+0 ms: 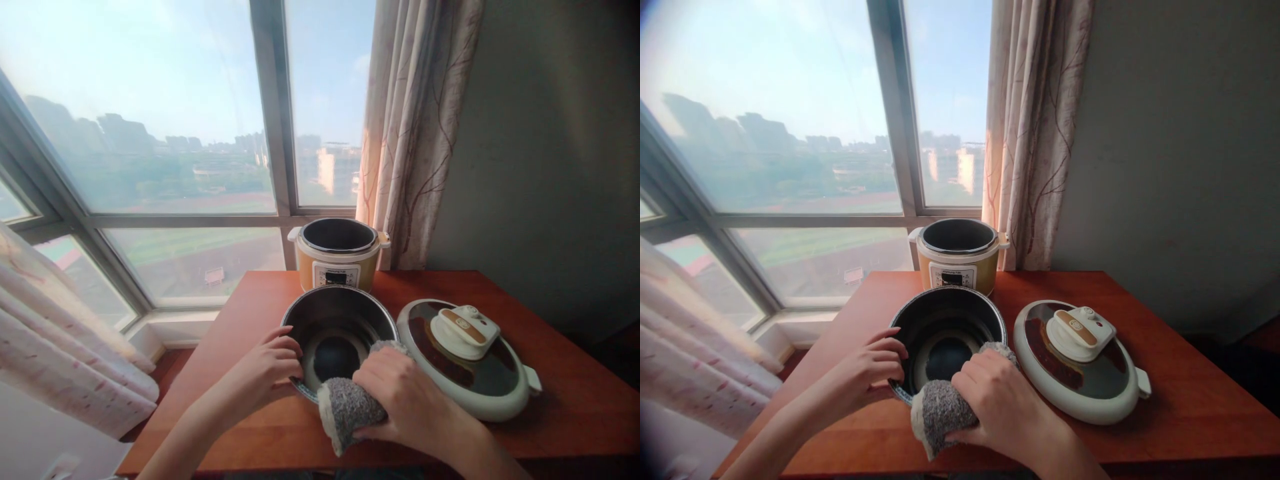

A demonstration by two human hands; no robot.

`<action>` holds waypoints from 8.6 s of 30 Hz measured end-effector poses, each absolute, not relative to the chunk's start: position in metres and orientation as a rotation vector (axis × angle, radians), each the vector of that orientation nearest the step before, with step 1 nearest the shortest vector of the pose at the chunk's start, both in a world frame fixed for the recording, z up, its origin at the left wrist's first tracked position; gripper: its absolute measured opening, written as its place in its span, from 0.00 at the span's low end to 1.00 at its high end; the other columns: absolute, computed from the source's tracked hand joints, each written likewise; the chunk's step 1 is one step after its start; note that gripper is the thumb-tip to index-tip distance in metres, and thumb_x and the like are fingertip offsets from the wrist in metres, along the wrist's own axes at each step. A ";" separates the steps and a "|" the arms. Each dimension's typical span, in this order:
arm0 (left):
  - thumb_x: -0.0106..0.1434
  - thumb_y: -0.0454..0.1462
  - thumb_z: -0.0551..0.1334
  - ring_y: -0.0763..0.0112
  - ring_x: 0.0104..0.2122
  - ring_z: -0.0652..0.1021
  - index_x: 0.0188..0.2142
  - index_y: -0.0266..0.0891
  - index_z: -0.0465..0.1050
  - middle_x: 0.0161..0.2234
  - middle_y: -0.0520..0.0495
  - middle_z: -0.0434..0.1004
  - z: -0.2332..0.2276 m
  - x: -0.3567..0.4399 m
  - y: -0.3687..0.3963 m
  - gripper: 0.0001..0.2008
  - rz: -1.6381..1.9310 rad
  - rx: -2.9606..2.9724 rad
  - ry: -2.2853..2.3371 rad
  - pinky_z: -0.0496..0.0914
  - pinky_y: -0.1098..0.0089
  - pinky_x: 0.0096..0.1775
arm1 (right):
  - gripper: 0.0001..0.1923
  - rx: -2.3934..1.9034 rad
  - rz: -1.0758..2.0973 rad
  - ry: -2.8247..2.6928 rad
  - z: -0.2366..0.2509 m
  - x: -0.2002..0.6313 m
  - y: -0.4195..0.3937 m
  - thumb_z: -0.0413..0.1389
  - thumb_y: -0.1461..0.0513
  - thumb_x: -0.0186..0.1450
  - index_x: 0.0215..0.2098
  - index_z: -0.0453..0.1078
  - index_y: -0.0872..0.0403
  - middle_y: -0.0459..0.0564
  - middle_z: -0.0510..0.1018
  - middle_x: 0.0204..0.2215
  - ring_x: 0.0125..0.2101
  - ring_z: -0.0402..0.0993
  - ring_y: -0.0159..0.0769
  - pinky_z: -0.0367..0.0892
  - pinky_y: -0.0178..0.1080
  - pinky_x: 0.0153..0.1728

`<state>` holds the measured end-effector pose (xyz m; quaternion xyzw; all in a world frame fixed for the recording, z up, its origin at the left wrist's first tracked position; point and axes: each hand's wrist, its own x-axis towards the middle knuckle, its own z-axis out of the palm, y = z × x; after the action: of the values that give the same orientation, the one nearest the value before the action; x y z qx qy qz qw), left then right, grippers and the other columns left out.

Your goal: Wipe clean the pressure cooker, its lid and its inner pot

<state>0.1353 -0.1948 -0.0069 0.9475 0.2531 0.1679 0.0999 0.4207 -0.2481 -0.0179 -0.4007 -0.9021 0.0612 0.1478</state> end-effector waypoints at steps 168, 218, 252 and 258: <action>0.60 0.41 0.69 0.60 0.57 0.73 0.39 0.44 0.76 0.50 0.45 0.79 -0.014 0.087 -0.151 0.08 0.538 2.897 0.796 0.66 0.62 0.56 | 0.26 -1.093 0.258 -2.563 -0.025 0.423 -0.253 0.68 0.45 0.53 0.41 0.70 0.50 0.46 0.77 0.37 0.39 0.70 0.43 0.55 0.42 0.41; 0.64 0.27 0.52 0.63 0.55 0.71 0.31 0.43 0.72 0.41 0.47 0.78 -0.028 0.102 -0.181 0.13 0.777 2.798 0.854 0.67 0.61 0.56 | 0.25 -1.149 0.274 -2.629 -0.012 0.412 -0.247 0.66 0.42 0.54 0.37 0.70 0.50 0.45 0.76 0.36 0.37 0.68 0.41 0.54 0.42 0.39; 0.62 0.28 0.53 0.56 0.60 0.67 0.65 0.48 0.59 0.65 0.41 0.60 -0.003 0.141 -0.239 0.31 0.752 2.761 0.910 0.68 0.54 0.58 | 0.35 -1.308 1.217 -1.247 -0.105 0.462 -0.257 0.57 0.42 0.62 0.60 0.65 0.51 0.59 0.70 0.60 0.63 0.61 0.52 0.56 0.55 0.63; 0.69 0.41 0.56 0.57 0.55 0.73 0.62 0.45 0.63 0.59 0.40 0.69 0.015 0.189 -0.245 0.22 0.756 2.487 0.974 0.69 0.59 0.55 | 0.30 -1.075 1.402 -0.913 -0.072 0.458 -0.264 0.60 0.48 0.62 0.58 0.64 0.48 0.57 0.76 0.53 0.53 0.73 0.51 0.69 0.53 0.51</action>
<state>0.1889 -0.2447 0.0148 0.8810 0.3449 0.2677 0.1821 0.4581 -0.2637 -0.0721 -0.4533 -0.3849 0.5912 0.5448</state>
